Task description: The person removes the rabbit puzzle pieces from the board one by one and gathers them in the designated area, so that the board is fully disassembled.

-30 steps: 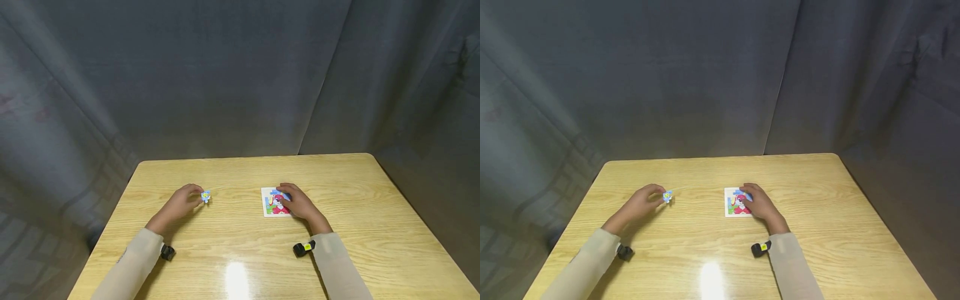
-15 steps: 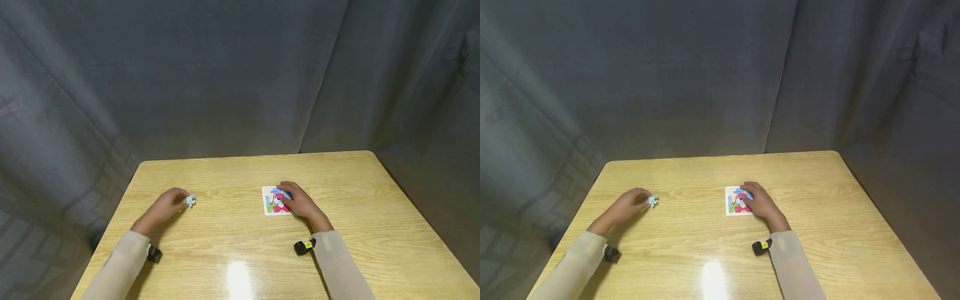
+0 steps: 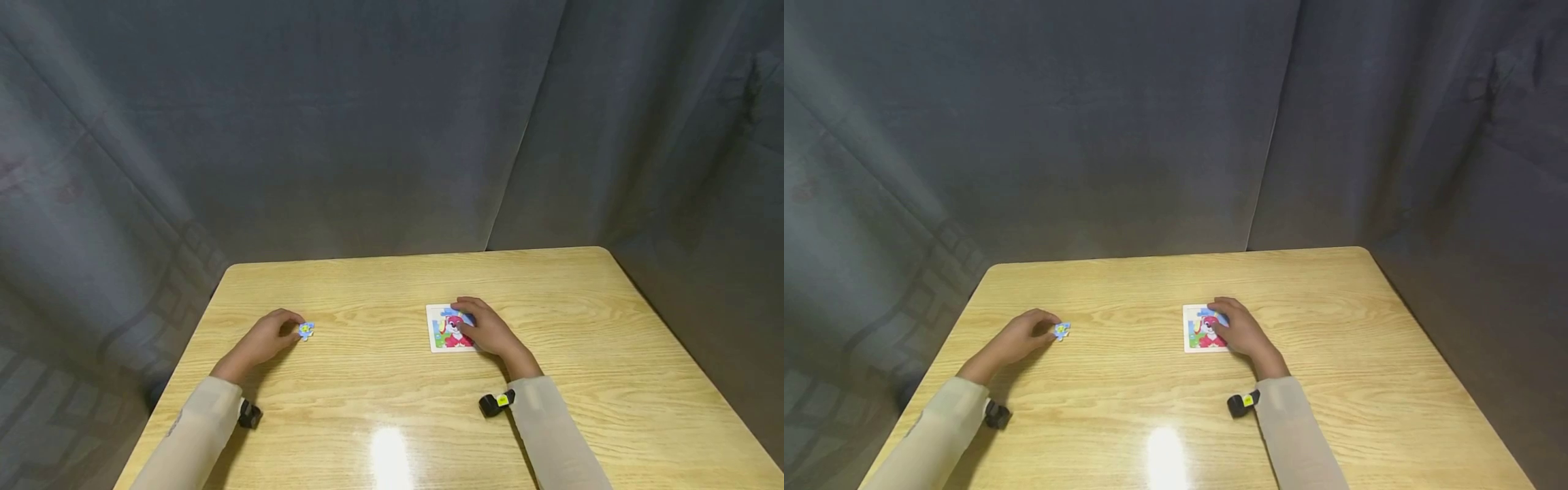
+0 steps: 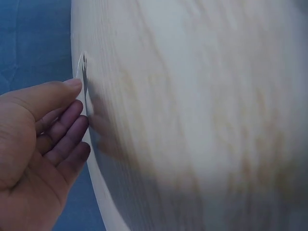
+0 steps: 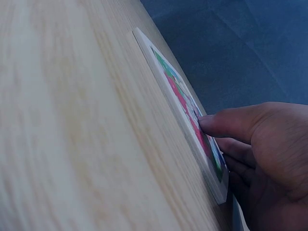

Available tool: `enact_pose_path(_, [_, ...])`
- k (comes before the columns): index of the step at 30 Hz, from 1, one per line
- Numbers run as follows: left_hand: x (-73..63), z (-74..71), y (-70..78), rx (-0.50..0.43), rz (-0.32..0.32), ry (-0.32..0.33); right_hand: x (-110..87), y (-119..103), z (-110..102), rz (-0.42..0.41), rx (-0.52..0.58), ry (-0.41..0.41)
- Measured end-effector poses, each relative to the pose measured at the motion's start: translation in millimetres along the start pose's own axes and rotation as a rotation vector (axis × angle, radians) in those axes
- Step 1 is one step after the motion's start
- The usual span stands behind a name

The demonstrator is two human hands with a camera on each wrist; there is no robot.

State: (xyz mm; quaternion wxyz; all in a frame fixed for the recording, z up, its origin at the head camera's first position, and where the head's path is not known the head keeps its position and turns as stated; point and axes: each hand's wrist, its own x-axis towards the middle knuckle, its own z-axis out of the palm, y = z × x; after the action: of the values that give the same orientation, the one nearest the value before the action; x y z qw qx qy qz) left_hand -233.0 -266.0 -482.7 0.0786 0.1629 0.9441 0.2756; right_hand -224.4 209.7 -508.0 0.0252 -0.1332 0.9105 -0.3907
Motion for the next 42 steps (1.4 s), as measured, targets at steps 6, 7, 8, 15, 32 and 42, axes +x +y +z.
enact_pose_path(6, [1.0, -0.9, 0.3, 0.020, -0.010, -0.021, 0.3, 0, 0, 0.004, -0.005, 0.006])
enact_pose_path(7, [1.2, -1.0, 0.7, 0.021, -0.010, -0.023, 0.5, 0, -1, 0.005, -0.004, 0.008])
enact_pose_path(8, [1.5, -1.1, 1.0, 0.024, -0.011, -0.024, 0.6, 0, -1, 0.006, -0.002, 0.010])
enact_pose_path(15, [3.4, -0.8, 1.8, 0.031, -0.023, -0.031, -0.9, 0, 0, 0.014, 0.005, 0.008])
enact_pose_path(32, [17.1, 7.2, 32.1, -0.024, 0.014, 0.063, -5.6, 4, 2, -0.057, -0.004, -0.025])
enact_pose_path(42, [34.0, 40.4, 114.1, -0.055, 0.177, 0.074, -4.6, 4, -2, -0.073, -0.001, -0.052])
